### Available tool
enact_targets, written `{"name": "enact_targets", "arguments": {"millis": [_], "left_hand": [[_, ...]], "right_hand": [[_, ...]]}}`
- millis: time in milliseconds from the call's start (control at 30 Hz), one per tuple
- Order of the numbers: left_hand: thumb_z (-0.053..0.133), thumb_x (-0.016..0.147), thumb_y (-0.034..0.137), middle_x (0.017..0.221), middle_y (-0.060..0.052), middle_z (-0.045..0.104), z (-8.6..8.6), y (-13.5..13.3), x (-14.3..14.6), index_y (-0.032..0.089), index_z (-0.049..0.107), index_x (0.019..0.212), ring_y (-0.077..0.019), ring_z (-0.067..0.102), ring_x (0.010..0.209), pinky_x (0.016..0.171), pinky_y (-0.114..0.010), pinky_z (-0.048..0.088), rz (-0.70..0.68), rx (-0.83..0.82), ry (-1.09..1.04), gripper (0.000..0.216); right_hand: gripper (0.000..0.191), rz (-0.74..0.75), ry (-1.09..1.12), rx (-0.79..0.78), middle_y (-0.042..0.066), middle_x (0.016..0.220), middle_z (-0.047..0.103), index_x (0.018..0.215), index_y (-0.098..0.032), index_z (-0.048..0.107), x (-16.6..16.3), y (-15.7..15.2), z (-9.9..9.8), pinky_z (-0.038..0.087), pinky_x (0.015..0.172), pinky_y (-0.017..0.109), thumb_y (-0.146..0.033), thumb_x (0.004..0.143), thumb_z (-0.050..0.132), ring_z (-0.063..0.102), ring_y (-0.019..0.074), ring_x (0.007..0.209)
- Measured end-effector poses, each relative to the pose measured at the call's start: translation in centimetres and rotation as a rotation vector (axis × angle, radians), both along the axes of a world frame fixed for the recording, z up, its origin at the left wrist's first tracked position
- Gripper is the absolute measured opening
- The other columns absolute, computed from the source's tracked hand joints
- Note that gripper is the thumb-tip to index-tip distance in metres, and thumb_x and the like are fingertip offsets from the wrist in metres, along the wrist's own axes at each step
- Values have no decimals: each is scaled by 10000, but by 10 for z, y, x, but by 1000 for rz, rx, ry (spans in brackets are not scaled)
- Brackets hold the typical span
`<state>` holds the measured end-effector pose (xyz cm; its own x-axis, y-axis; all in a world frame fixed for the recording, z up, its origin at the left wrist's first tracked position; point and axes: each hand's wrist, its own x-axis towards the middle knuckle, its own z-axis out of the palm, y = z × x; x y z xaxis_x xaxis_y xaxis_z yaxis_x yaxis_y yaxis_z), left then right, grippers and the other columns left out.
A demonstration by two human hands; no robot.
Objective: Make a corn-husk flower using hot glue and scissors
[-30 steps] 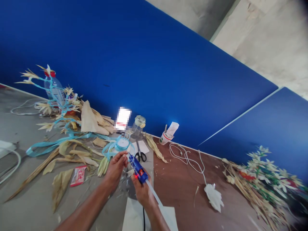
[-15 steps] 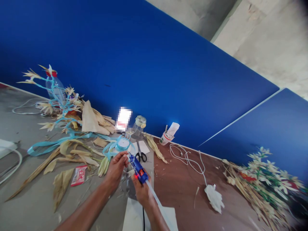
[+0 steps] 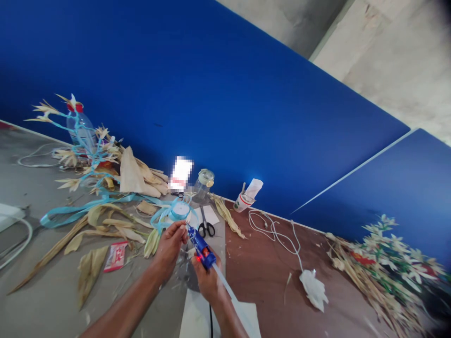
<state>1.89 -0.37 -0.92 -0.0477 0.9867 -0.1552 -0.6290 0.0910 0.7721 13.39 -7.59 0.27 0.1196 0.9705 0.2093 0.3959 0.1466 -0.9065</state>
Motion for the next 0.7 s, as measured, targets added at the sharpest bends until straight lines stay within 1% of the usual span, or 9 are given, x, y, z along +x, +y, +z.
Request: {"name": "enact_targets", "arguments": {"millis": [133,233,467,633,700], "left_hand": [[741,630,358,509,61,479,-2,0,0,165,644,799,-81,408,498,522,-216,349,-11,6,-14,274],[735,640,354,517,57,487,-3,0,0,168,647,806,-86,417,502,526,-220,350,-13,12,-5,265],[737,632,351,527,57,490,0,-2,1,167,654,808,-87,421,503,527,-219,359,-15,2,12,268],[737,640,356,532,56,487,-3,-1,0,166,655,822,-88,425,507,526,-218,354,-22,6,19,276],[738,644,355,527,59,486,-4,-1,0,169,652,832,-86,421,511,537,-216,358,-30,10,2,278]], "right_hand": [[261,-43,56,21,27,641,621,803,-161,627,1,1,-5,492,518,260,-414,802,568,567,170,558],[282,-45,81,-3,27,625,618,803,-163,627,1,1,-8,494,500,263,-441,796,578,560,168,538],[211,-7,24,14,28,664,643,808,-163,624,3,1,-5,501,526,268,-365,812,565,595,178,569],[232,-16,39,-6,42,675,653,819,-165,631,4,0,-3,506,533,281,-391,807,579,601,189,574],[253,-4,70,8,48,697,662,829,-165,637,4,-1,-1,515,566,283,-411,804,585,612,193,605]]}}
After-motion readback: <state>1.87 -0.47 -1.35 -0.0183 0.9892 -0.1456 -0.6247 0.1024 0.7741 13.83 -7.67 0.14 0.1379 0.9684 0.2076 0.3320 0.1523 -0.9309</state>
